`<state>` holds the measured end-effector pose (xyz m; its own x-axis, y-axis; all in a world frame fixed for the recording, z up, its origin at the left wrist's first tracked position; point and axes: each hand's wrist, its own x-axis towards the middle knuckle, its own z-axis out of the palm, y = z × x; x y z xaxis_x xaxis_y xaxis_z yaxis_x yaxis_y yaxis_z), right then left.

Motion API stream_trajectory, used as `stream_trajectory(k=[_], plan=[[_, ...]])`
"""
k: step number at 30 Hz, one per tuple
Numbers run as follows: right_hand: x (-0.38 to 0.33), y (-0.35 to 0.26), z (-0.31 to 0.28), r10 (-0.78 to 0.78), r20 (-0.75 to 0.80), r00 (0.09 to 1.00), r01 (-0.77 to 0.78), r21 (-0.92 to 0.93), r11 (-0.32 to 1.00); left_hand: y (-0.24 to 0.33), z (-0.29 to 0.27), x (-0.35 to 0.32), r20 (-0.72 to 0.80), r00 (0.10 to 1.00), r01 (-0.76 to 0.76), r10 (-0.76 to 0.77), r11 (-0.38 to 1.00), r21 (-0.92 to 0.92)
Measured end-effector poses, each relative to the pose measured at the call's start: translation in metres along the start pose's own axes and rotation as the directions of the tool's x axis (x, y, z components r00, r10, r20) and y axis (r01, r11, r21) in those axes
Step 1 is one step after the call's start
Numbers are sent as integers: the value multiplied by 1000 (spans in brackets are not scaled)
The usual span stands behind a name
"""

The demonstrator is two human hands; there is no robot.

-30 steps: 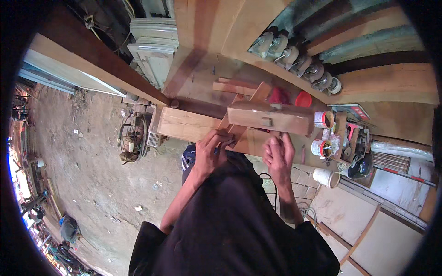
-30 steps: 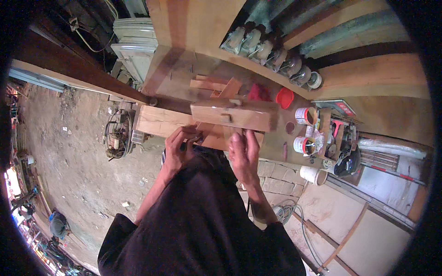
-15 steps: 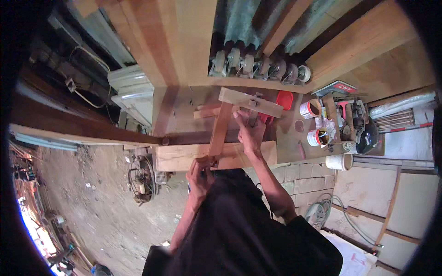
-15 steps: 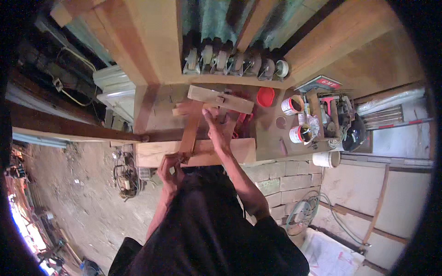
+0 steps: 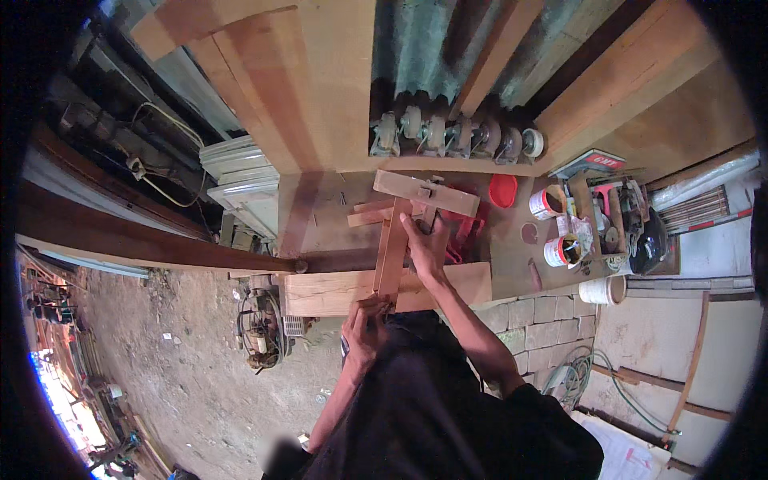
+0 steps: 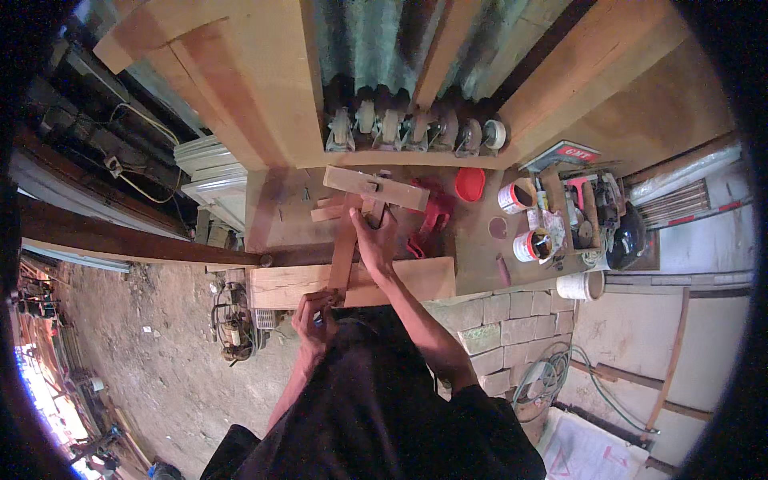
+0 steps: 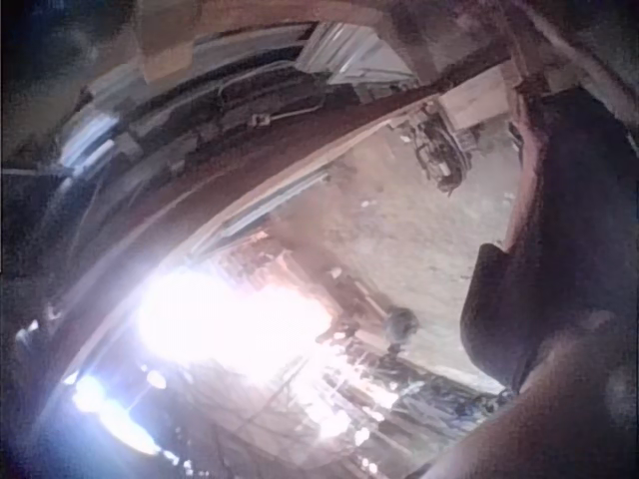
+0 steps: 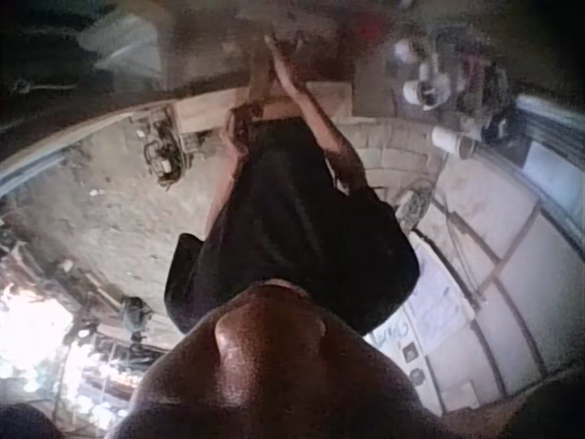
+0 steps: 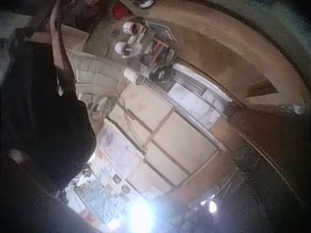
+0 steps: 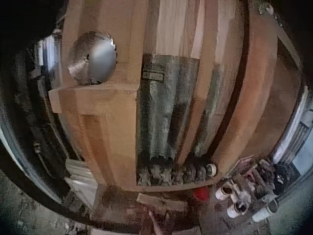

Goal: The person fits wooden pieces together by hand, aligning small pre-cut slats into a larger wooden frame and tapping them into place.

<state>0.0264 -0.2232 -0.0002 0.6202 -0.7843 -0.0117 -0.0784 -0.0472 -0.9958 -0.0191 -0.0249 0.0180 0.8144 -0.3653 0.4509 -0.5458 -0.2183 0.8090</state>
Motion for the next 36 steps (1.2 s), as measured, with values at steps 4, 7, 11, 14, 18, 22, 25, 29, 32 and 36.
stream_trajectory(k=[4, 7, 11, 14, 18, 22, 25, 29, 32, 36], plan=[[2, -8, 2, 101, 52, 993, -105, 80, 991, -5, 2, -6, 8, 996, 90, -90, 995, -46], [4, -16, 4, 163, 125, 979, -177, 113, 978, -6, 1, -4, 16, 1000, 21, -21, 1000, 12], [7, -14, 13, 178, 175, 968, -199, 110, 974, -1, 0, 3, -23, 1000, -13, 13, 1000, 9], [16, 9, 12, 30, 118, 993, -29, -12, 1000, -4, 3, 0, -59, 998, 28, -29, 1000, -7], [3, -28, 5, 183, 188, 965, -206, 109, 972, -3, -3, 4, -41, 998, 35, -38, 996, -76], [-3, -35, -12, 275, 125, 953, -289, 112, 951, -2, 2, 2, -29, 999, 40, -45, 990, -138], [-10, -41, -36, 190, 117, 975, -205, 139, 969, -3, 0, 2, 4, 997, 81, -81, 991, -105], [-31, -54, -54, 191, 44, 981, -195, 117, 974, -8, 0, 0, -14, 994, 105, -108, 981, -162], [-41, -38, -65, 82, 45, 996, -82, -21, 996, -7, -3, 3, -4, 997, 75, -77, 984, -162], [-37, -7, -62, 218, -46, 975, -215, 54, 975, -7, 0, 4, -17, 996, 81, -84, 985, -152]])
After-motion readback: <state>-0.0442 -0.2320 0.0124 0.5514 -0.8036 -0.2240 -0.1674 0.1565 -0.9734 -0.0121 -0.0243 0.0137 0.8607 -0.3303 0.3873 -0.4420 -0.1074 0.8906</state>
